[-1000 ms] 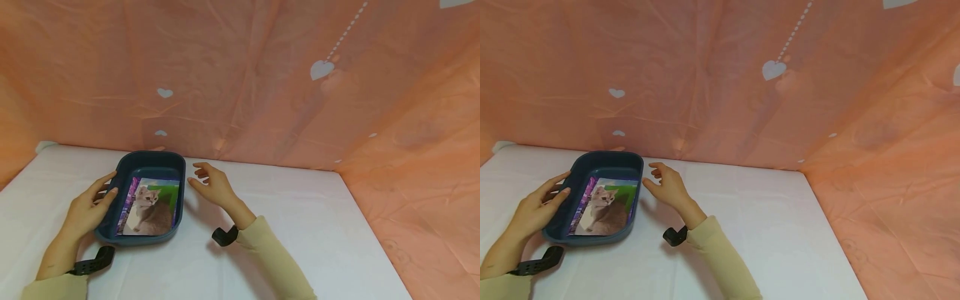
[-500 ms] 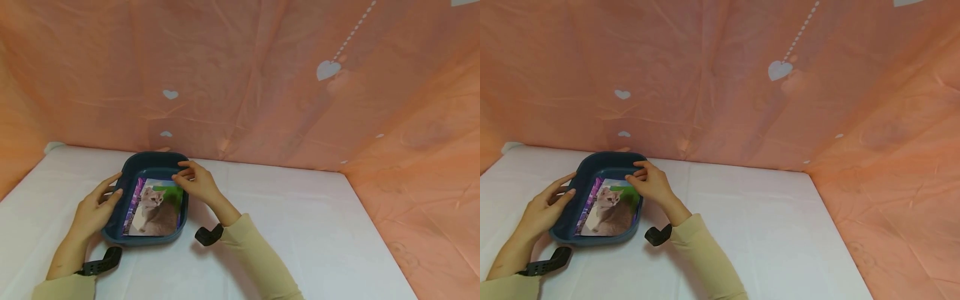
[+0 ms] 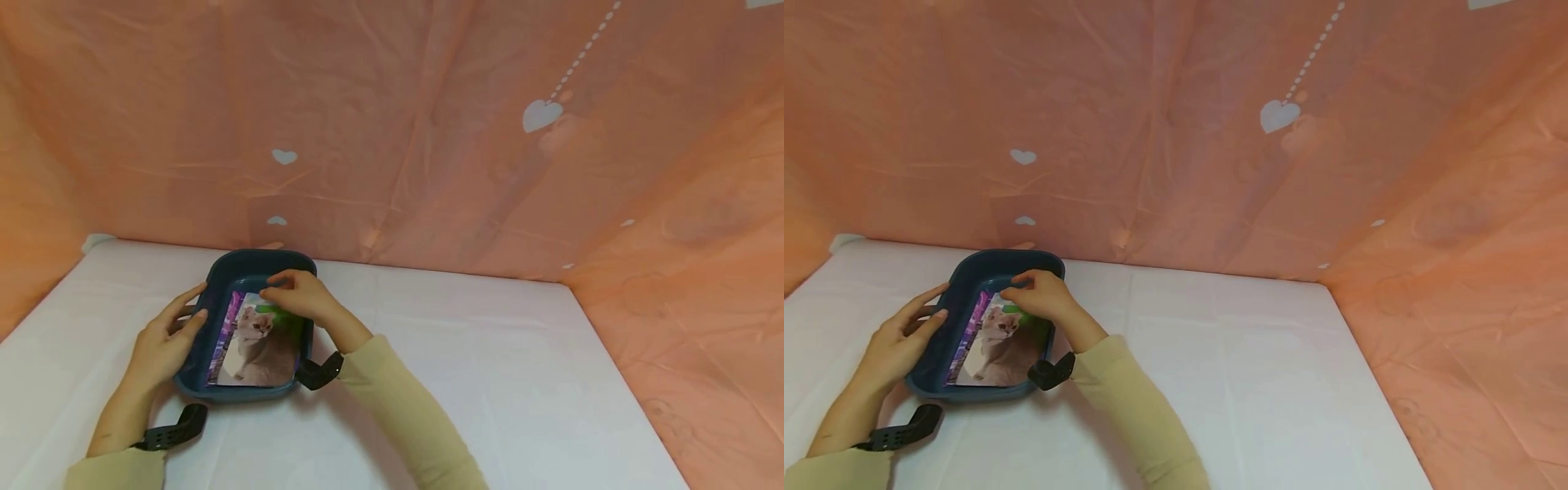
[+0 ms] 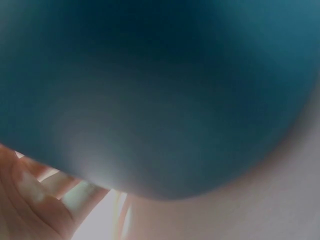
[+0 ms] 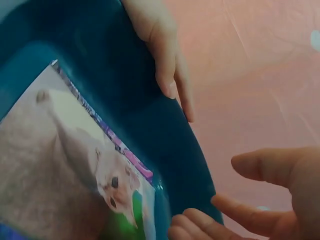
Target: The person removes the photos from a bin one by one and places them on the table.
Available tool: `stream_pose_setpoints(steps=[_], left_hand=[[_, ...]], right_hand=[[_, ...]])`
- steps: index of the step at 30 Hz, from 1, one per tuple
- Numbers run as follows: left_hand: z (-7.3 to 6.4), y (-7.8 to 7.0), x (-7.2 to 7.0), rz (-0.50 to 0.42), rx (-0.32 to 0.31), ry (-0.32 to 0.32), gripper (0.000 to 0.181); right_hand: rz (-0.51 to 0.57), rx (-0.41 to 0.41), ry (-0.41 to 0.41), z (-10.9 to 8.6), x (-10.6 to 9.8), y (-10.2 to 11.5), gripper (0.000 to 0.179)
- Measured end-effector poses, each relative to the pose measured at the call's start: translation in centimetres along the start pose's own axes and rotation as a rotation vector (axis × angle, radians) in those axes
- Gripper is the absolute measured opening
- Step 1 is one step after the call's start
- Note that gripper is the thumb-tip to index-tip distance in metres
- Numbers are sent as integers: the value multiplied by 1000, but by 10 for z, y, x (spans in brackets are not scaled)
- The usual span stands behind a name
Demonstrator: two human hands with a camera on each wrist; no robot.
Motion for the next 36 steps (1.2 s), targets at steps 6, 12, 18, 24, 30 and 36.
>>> stream_pose_setpoints(steps=[6, 12, 18, 24, 30, 36], left_hand=[[-1, -1, -1, 0, 9, -10, 52], [-3, -3, -1, -1, 16, -4, 53], [-3, -3, -1, 4, 13, 1, 52], [-4, -2, -1, -5, 27, 7, 53], [-3, -1, -1, -8, 14, 8, 53], [-4, -1, -1, -19, 10, 11, 53]], right_hand=[[91, 97, -8, 9, 10, -3, 29], [154, 172, 7, 18, 19, -9, 28], [153, 238, 58, 24, 25, -14, 33], [74, 231, 105, 26, 26, -17, 36], [78, 237, 145, 25, 28, -18, 37], [125, 196, 169, 26, 30, -19, 29]])
Point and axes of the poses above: each hand's wrist, its own z-axis towards the middle knuckle, its own x-axis out of the palm, y = z × x, the point moved 5 cm from there along z, towards the middle knuckle, and after that the axes turned 9 degrees about -x, right-handed, at the moved point
